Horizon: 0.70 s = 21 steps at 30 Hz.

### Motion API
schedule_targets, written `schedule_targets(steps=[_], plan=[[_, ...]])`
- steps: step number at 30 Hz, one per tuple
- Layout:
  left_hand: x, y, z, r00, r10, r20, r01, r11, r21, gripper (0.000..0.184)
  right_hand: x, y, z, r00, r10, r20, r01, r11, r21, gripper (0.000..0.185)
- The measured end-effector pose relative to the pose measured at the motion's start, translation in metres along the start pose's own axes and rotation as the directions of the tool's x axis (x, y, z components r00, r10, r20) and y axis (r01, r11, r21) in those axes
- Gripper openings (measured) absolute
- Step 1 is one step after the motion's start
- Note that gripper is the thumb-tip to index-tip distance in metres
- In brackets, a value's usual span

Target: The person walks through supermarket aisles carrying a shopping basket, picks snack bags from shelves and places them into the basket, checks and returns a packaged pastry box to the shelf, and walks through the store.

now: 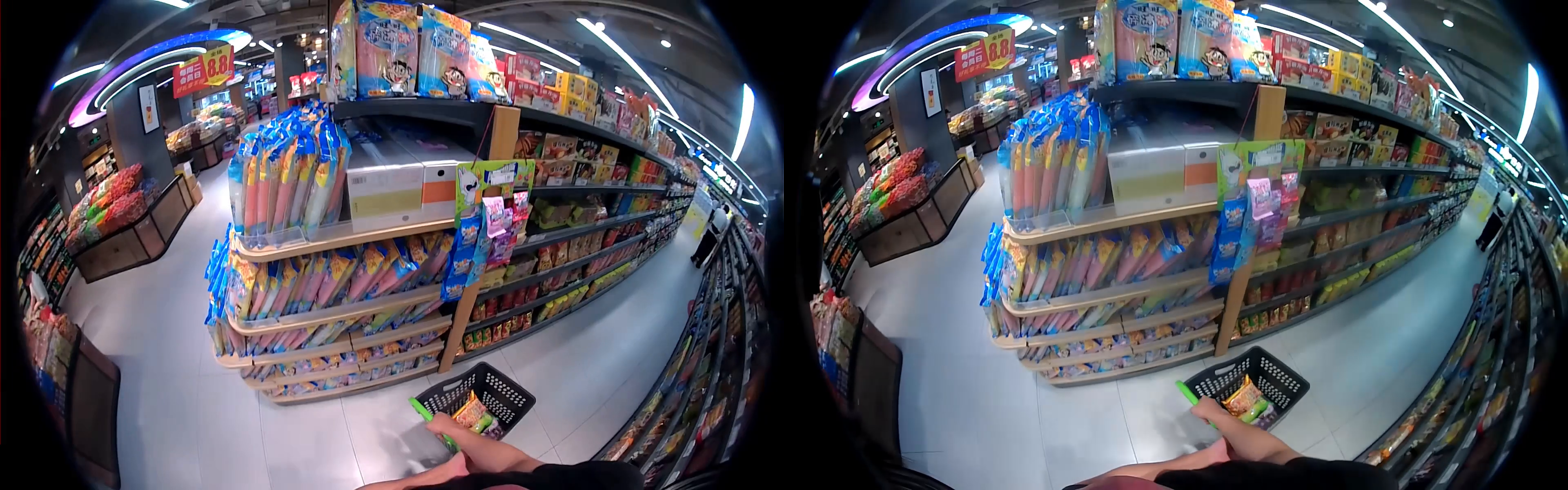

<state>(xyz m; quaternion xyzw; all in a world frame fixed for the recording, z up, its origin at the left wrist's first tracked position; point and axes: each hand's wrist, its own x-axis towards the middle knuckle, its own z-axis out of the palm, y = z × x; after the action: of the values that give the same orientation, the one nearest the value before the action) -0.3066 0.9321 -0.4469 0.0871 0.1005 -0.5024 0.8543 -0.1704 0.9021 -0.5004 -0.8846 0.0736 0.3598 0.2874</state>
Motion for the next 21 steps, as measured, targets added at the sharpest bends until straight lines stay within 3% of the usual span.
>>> schedule_targets(steps=[2, 4, 5, 8, 9, 18, 20, 21], plan=[[-0.01, -0.001, -0.003, 0.998, -0.059, 0.007, 0.059, 0.998, 0.001, 0.043, -0.022, -0.001, 0.0, 0.999, 0.04, -0.031, -0.04, 0.999, -0.023, 0.033], [-0.022, -0.001, -0.007, 0.993, -0.119, 0.002, 0.119, 0.993, 0.004, 0.044, -0.045, -0.005, -0.001, 0.987, 0.059, -0.148, -0.064, 0.998, -0.028, 0.038], [-0.028, 0.001, -0.009, 0.99, -0.143, -0.002, 0.143, 0.99, 0.009, 0.044, -0.045, 0.0, 0.008, 0.964, 0.049, -0.26, -0.084, 0.988, -0.126, 0.042], [-0.043, 0.005, -0.01, 0.979, -0.204, -0.012, 0.205, 0.979, 0.025, 0.045, -0.051, 0.007, 0.023, 0.914, 0.114, -0.389, -0.176, 0.976, -0.127, 0.046], [-0.046, 0.007, -0.01, 0.976, -0.219, -0.013, 0.219, 0.975, 0.031, 0.045, -0.049, 0.009, 0.022, 0.925, 0.192, -0.329, -0.24, 0.964, -0.114, 0.05], [-0.07, 0.02, -0.014, 0.945, -0.325, -0.041, 0.327, 0.944, 0.051, 0.048, -0.056, 0.012, 0.016, 0.94, 0.244, -0.238, -0.284, 0.947, -0.15, 0.049], [-0.073, 0.027, -0.013, 0.941, -0.335, -0.044, 0.337, 0.94, 0.045, 0.049, -0.055, -0.006, 0.011, 0.955, 0.194, -0.223, -0.247, 0.939, -0.239, 0.043], [-0.075, 0.031, -0.013, 0.941, -0.334, -0.047, 0.336, 0.941, 0.037, 0.049, -0.044, -0.007, 0.012, 0.942, 0.097, -0.322, -0.201, 0.93, -0.308, 0.037]])
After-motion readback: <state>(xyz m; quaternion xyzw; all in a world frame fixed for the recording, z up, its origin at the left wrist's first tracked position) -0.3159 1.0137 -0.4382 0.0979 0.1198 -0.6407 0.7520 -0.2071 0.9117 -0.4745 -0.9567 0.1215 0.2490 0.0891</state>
